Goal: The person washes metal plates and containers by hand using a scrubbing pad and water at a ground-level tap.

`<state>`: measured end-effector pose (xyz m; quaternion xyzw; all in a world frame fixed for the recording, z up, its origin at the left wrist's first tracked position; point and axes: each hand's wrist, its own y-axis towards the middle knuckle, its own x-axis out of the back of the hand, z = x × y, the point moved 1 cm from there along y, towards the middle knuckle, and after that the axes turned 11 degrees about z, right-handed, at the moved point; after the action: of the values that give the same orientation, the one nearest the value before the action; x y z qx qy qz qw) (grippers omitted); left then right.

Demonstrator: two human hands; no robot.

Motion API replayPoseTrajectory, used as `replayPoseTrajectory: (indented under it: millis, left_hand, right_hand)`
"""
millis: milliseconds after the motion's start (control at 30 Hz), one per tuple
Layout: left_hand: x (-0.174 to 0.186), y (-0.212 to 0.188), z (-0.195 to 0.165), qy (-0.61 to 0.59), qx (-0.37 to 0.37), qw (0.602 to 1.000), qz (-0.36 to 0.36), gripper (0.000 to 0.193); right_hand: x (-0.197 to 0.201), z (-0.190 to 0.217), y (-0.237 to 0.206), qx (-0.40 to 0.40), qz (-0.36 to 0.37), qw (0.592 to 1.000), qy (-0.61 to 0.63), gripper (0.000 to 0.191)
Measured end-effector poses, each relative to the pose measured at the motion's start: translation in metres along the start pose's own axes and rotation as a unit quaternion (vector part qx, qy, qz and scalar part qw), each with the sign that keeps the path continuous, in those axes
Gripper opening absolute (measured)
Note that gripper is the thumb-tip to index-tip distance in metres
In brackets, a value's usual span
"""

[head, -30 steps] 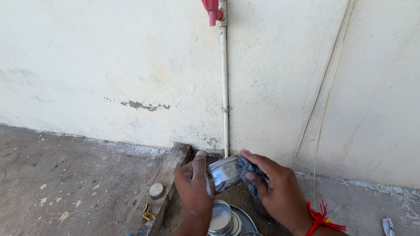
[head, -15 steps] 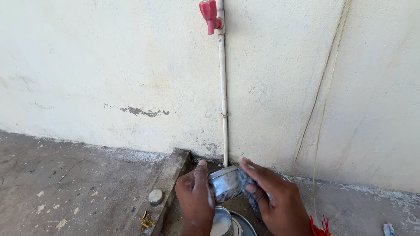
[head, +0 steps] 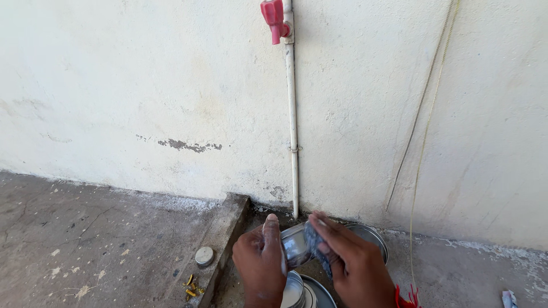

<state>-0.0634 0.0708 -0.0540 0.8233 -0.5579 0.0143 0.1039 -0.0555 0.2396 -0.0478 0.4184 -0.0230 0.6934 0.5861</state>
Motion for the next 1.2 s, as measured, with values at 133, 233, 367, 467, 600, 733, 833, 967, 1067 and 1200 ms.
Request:
replayPoseTrajectory:
  millis: [133, 233, 367, 467, 600, 733, 833, 967, 1067, 1200]
  left_hand:
    - [-0.002, 0.0, 0.001, -0.088, -0.011, 0.995, 0.035, 0.057]
    - [-0.001, 0.006, 0.006, -0.148, 0.002, 0.989, 0.016, 0.054]
    - [-0.003, 0.006, 0.021, -0.042, -0.007, 0.999, 0.003, 0.059]
    - [-0.008, 0.011, 0.035, -0.196, -0.016, 0.98, 0.023, 0.056]
    - [-0.005, 0.021, 0.048, -0.229, -0.011, 0.973, 0.01, 0.041]
    - [-0.01, 0.023, 0.049, -0.415, 0.036, 0.909, 0.0, 0.046]
    - [-0.013, 0.025, 0.045, -0.375, 0.075, 0.924, 0.007, 0.051]
    - [-0.007, 0.032, 0.043, -0.237, 0.011, 0.971, 0.013, 0.049]
    - [-0.003, 0.037, 0.043, -0.287, -0.032, 0.957, 0.031, 0.05]
    - [-0.004, 0.038, 0.039, -0.295, 0.016, 0.955, 0.029, 0.043]
  right_hand:
    - [0.002, -0.014, 0.001, -0.238, 0.041, 0.97, -0.007, 0.046]
    - [0.001, -0.002, -0.009, 0.095, -0.057, 0.993, -0.047, 0.048]
    - [-0.004, -0.006, -0.012, 0.064, -0.005, 0.998, -0.015, 0.047]
    - [-0.001, -0.033, 0.003, -0.17, 0.038, 0.978, 0.113, 0.039]
    - [-0.008, -0.059, 0.007, -0.264, 0.063, 0.853, 0.445, 0.033]
    - [-0.022, -0.058, 0.001, -0.352, 0.051, 0.75, 0.558, 0.031]
    - [-0.02, -0.046, 0.005, -0.317, -0.036, 0.78, 0.538, 0.036]
    - [-0.004, -0.02, 0.003, -0.205, -0.046, 0.956, 0.203, 0.038]
    - [0.0, -0.001, 0.001, -0.2, -0.059, 0.967, 0.146, 0.044]
    - [0.01, 0.012, 0.004, -0.109, -0.071, 0.986, 0.102, 0.046]
